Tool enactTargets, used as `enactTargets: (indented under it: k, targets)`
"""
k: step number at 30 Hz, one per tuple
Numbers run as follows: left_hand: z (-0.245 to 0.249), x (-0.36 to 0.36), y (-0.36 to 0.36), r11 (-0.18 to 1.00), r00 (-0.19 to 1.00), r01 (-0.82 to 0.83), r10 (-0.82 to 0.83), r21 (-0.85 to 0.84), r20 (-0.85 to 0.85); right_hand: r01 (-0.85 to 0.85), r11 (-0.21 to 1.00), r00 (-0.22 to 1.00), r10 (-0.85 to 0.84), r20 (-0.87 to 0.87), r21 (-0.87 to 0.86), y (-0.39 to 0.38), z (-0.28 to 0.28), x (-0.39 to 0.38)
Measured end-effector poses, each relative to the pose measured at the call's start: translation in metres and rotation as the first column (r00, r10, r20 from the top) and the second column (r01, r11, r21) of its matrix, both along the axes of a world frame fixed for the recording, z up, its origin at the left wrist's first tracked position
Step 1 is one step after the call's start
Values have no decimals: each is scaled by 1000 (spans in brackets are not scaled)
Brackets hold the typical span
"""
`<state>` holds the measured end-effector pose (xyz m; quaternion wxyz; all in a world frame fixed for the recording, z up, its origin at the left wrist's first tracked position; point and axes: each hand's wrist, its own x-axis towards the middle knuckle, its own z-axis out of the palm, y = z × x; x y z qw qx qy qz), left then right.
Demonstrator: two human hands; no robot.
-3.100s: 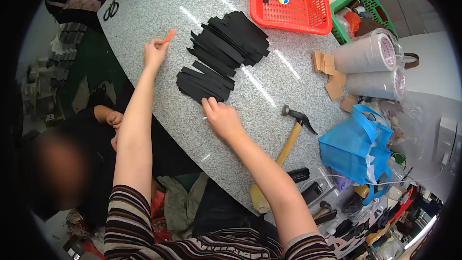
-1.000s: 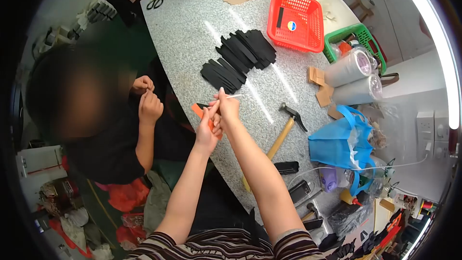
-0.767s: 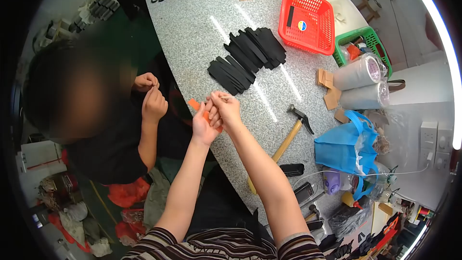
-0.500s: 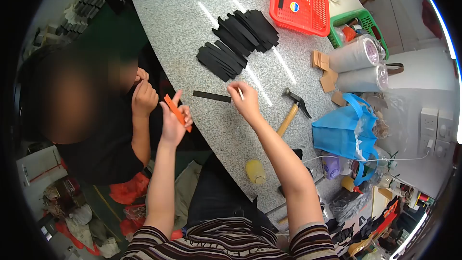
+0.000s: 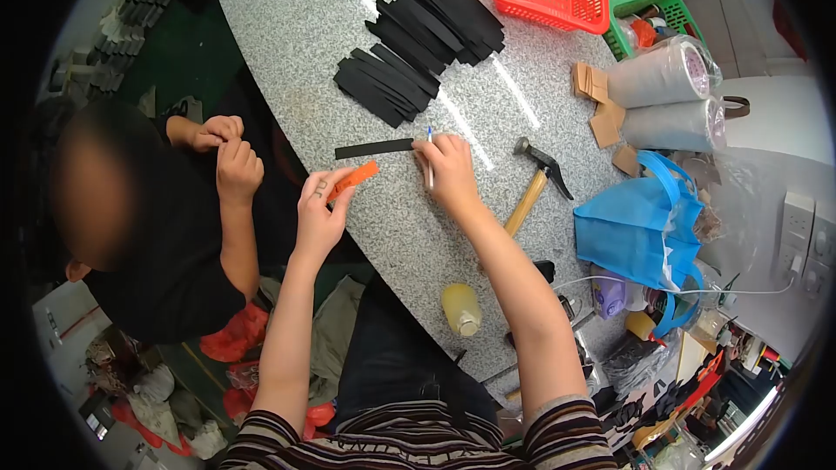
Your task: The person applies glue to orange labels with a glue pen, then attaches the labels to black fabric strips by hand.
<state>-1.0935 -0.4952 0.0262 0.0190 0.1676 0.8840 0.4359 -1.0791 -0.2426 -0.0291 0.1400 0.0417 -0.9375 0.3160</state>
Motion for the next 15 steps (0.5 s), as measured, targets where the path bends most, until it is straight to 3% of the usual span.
enactTargets:
  k: [6, 15]
  targets:
    - [-11, -15, 6, 991, 995, 95, -97, -92, -17, 45, 998, 999, -46, -10, -33, -1, -11, 30]
    - [-42, -46, 45, 957, 950, 202, -244, -208, -198, 54, 999, 998, -54, 44, -4, -3, -10, 30]
